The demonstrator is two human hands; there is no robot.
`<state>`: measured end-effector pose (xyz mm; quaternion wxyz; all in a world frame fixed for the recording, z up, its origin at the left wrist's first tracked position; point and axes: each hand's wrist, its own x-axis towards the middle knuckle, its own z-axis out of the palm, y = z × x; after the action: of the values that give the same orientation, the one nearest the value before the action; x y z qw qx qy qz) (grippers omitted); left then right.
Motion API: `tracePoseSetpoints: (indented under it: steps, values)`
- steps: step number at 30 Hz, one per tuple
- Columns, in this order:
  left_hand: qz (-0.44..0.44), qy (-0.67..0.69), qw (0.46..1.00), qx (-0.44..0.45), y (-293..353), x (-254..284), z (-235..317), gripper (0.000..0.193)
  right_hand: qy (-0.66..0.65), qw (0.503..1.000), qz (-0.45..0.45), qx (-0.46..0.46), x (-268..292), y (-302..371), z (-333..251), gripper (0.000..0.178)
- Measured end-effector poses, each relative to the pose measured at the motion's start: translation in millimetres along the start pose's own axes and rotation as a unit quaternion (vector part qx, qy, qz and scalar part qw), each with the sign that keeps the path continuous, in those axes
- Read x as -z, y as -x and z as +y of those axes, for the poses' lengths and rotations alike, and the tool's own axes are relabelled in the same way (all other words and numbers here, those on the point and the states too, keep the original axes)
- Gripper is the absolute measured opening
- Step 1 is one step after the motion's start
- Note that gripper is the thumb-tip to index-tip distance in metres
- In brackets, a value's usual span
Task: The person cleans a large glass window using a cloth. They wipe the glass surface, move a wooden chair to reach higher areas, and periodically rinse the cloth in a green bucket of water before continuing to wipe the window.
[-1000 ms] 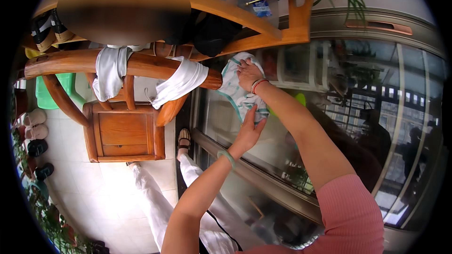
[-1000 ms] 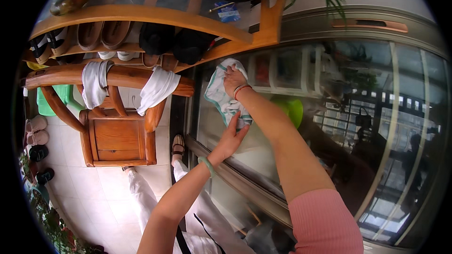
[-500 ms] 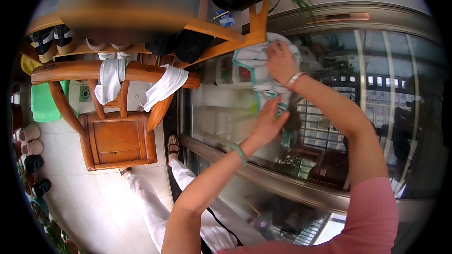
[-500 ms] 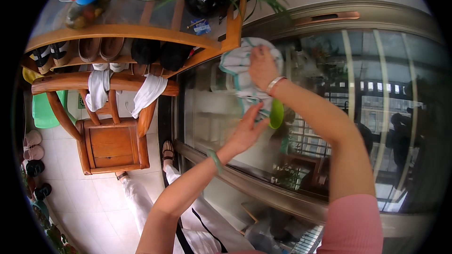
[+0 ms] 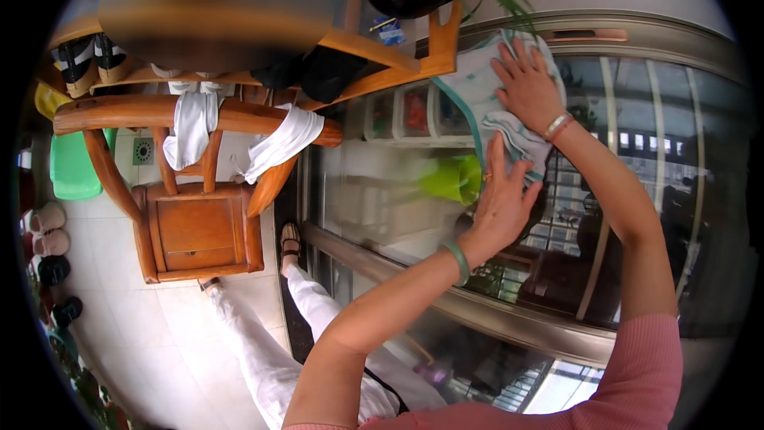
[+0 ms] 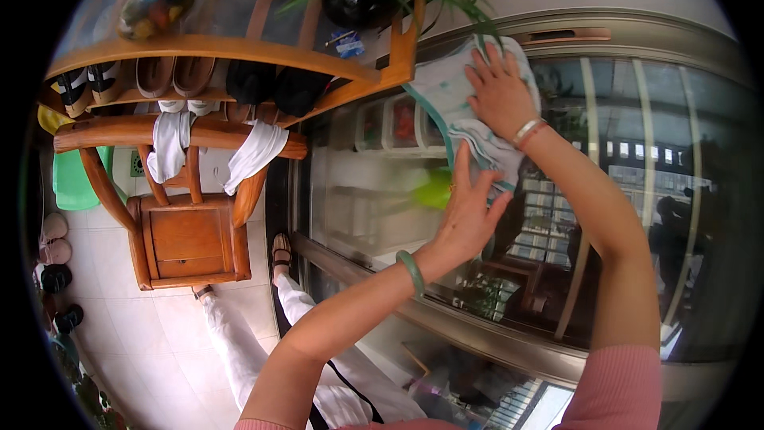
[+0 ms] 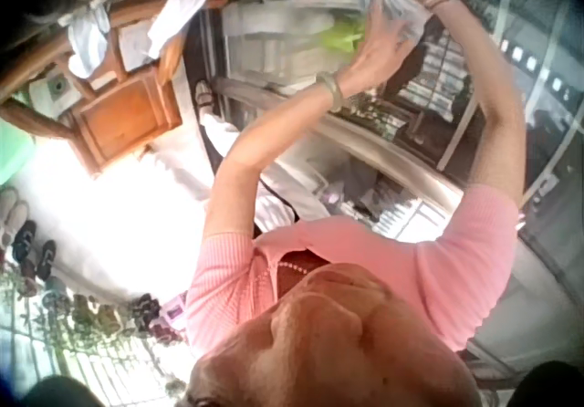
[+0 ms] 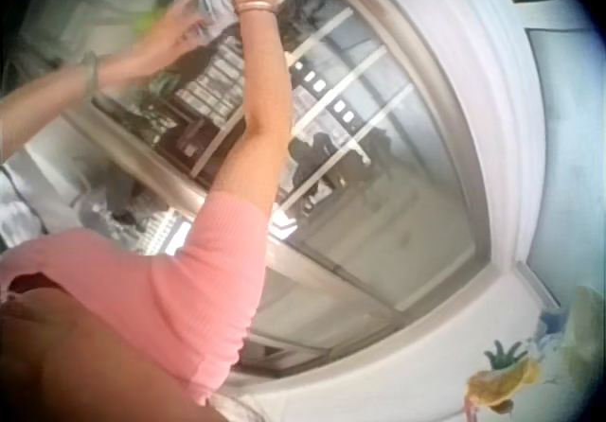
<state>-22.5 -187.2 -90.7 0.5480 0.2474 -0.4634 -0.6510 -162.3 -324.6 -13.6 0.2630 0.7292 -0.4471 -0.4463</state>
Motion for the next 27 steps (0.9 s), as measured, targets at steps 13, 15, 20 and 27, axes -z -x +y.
tracePoseSetpoints:
  steps: [13, 15, 20, 27]
  values:
    - [0.083, -0.11, 0.968, 0.207, 32.4, 94.8, -206.6, 0.072, -0.104, 0.972, -0.133, 0.164, -152.0, -138.5, -257.4, 0.047]
    - [0.123, -0.103, 0.959, 0.234, 29.6, 104.0, -214.5, 0.09, -0.14, 0.959, -0.161, 0.184, -168.3, -153.1, -287.1, 0.048]
    - [0.026, -0.156, 0.941, 0.299, 79.0, 126.0, -259.0, 0.099, -0.16, 0.948, -0.164, 0.22, -209.4, -139.3, -382.6, 0.046]
    - [-0.037, -0.17, 0.88, 0.442, 234.0, 137.4, -258.1, 0.078, -0.188, 0.891, -0.201, 0.362, -171.8, -20.3, -519.7, 0.041]
